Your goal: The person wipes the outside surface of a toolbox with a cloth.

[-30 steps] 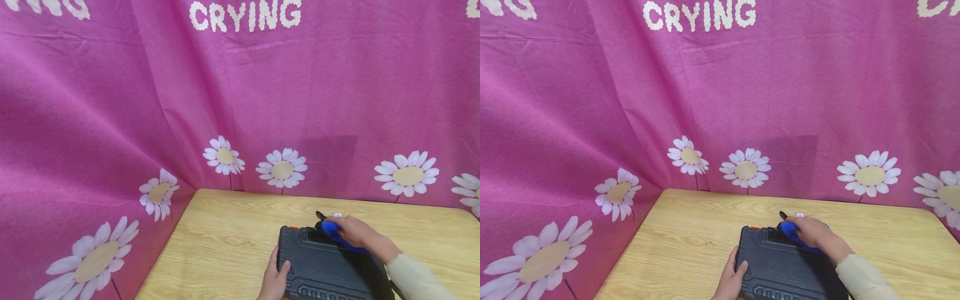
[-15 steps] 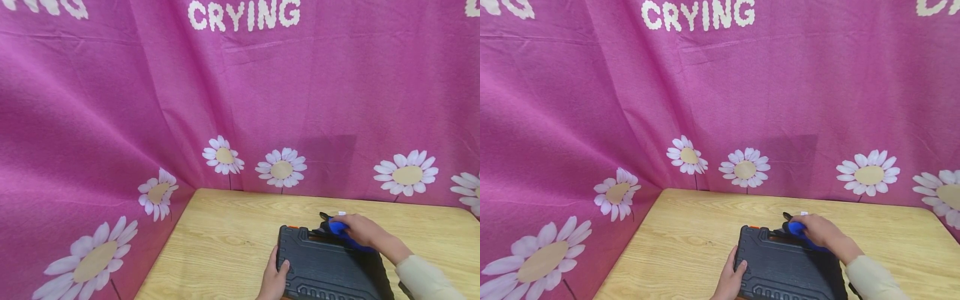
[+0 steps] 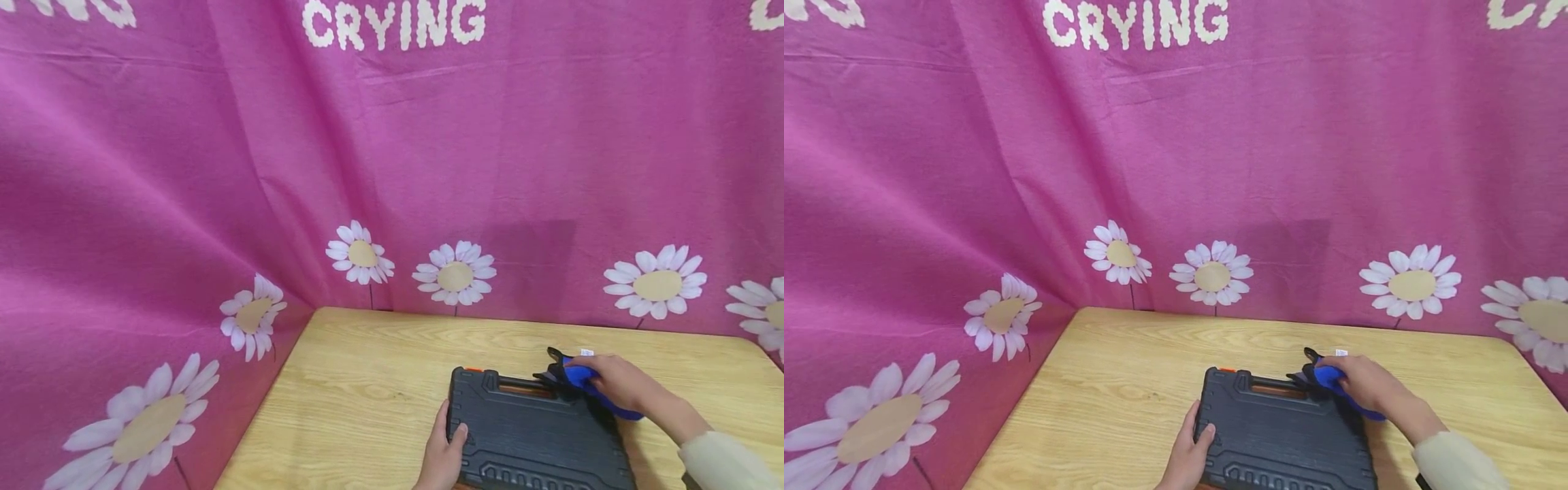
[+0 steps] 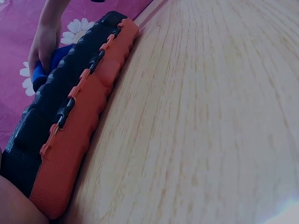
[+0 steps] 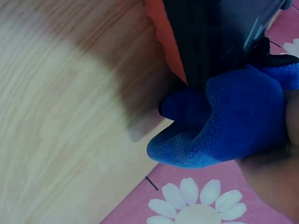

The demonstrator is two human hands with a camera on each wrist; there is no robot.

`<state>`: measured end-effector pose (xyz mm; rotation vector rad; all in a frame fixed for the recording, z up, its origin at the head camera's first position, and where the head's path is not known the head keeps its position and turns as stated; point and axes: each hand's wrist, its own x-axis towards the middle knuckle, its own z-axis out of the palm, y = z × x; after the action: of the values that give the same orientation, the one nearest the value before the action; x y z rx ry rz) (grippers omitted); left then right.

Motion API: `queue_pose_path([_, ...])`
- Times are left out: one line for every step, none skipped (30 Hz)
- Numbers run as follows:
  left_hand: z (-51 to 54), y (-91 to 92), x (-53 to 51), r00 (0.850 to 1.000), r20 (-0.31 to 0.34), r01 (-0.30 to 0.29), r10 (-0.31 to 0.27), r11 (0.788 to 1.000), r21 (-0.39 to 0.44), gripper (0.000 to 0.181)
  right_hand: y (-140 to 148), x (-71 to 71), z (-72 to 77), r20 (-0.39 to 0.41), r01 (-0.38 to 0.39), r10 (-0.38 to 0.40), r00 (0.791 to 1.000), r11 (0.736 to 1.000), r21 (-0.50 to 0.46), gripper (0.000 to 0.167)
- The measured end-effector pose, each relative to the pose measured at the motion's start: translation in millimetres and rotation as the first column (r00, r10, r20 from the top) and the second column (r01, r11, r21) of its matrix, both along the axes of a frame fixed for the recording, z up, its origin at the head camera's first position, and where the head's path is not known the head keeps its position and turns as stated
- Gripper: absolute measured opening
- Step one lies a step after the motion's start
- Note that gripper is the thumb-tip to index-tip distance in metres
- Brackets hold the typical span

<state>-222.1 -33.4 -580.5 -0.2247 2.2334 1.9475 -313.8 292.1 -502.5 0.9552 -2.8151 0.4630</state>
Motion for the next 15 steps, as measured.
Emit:
queue_pose_path([-0.1, -0.3, 0.0, 1.0, -0.001, 0.0, 0.0, 1.0, -0.005, 0.064, 1, 1.2, -0.6, 0.003, 0.014, -0.014, 1.0, 1.0, -0.004, 0.038])
queue_pose_path([0.2, -0.3, -0.1, 1.0, -0.002, 0.0, 0.0, 1.0, -0.004, 0.064, 2, 2.5, -1.4, 0.003, 0.027, -0.027, 1.0, 1.0, -0.01, 0.038])
queue_pose_path([0.4, -0.3, 0.2, 1.0, -0.002, -0.001, 0.001, 1.0, -0.008, 0.064, 3, 3.6, -1.9, 0.002, 0.038, -0.038, 0.999, 0.999, -0.019, 0.039])
queue_pose_path([0.4, -0.1, 0.2, 1.0, -0.005, -0.003, 0.003, 1.0, -0.012, 0.064, 4, 4.5, -2.5, 0.002, 0.051, -0.05, 0.999, 0.998, -0.025, 0.039])
queue_pose_path([0.4, 0.0, 0.5, 1.0, -0.009, -0.005, 0.005, 1.0, -0.018, 0.064, 4, 5.4, -2.9, 0.002, 0.062, -0.061, 0.998, 0.998, -0.031, 0.039])
queue_pose_path([0.7, 0.2, 0.6, 1.0, -0.009, -0.008, 0.008, 1.0, -0.019, 0.064, 5, 6.1, -3.3, -0.001, 0.071, -0.071, 0.997, 0.997, -0.035, 0.039])
queue_pose_path([0.9, 0.4, 0.8, 1.0, -0.01, -0.011, 0.011, 1.0, -0.022, 0.064, 6, 6.9, -3.6, -0.005, 0.079, -0.079, 0.997, 0.996, -0.036, 0.04])
queue_pose_path([1.0, 0.5, 0.9, 1.0, -0.011, -0.013, 0.013, 1.0, -0.025, 0.064, 6, 7.6, -3.7, -0.006, 0.089, -0.089, 0.996, 0.995, -0.035, 0.04])
queue_pose_path([1.1, 0.4, 0.9, 1.0, -0.013, -0.014, 0.014, 0.999, -0.029, 0.064, 8, 8.3, -3.8, -0.003, 0.101, -0.102, 0.995, 0.994, -0.031, 0.04])
queue_pose_path([1.0, 0.4, 0.7, 1.0, -0.014, -0.014, 0.014, 0.999, -0.03, 0.064, 9, 9.0, -3.9, 0.001, 0.113, -0.113, 0.994, 0.993, -0.026, 0.039])
queue_pose_path([0.9, 0.2, 0.6, 1.0, -0.013, -0.013, 0.013, 0.999, -0.034, 0.064, 11, 9.9, -4.2, 0.006, 0.126, -0.126, 0.992, 0.992, -0.019, 0.039])
queue_pose_path([0.8, 0.1, 0.2, 1.0, -0.012, -0.013, 0.013, 0.999, -0.035, 0.064, 13, 10.9, -4.6, 0.01, 0.138, -0.137, 0.99, 0.99, -0.015, 0.039])
queue_pose_path([0.5, -0.2, 0.2, 1.0, -0.011, -0.013, 0.012, 0.999, -0.036, 0.064, 15, 11.9, -5.4, 0.016, 0.149, -0.149, 0.989, 0.989, -0.012, 0.039])
queue_pose_path([0.3, -0.5, 0.2, 1.0, -0.009, -0.013, 0.012, 0.999, -0.034, 0.064, 17, 13.0, -6.2, 0.025, 0.159, -0.159, 0.987, 0.987, -0.009, 0.039])
queue_pose_path([0.1, -0.9, 0.3, 1.0, -0.007, -0.012, 0.012, 0.999, -0.034, 0.065, 19, 14.3, -7.2, 0.035, 0.168, -0.167, 0.985, 0.986, -0.007, 0.039])
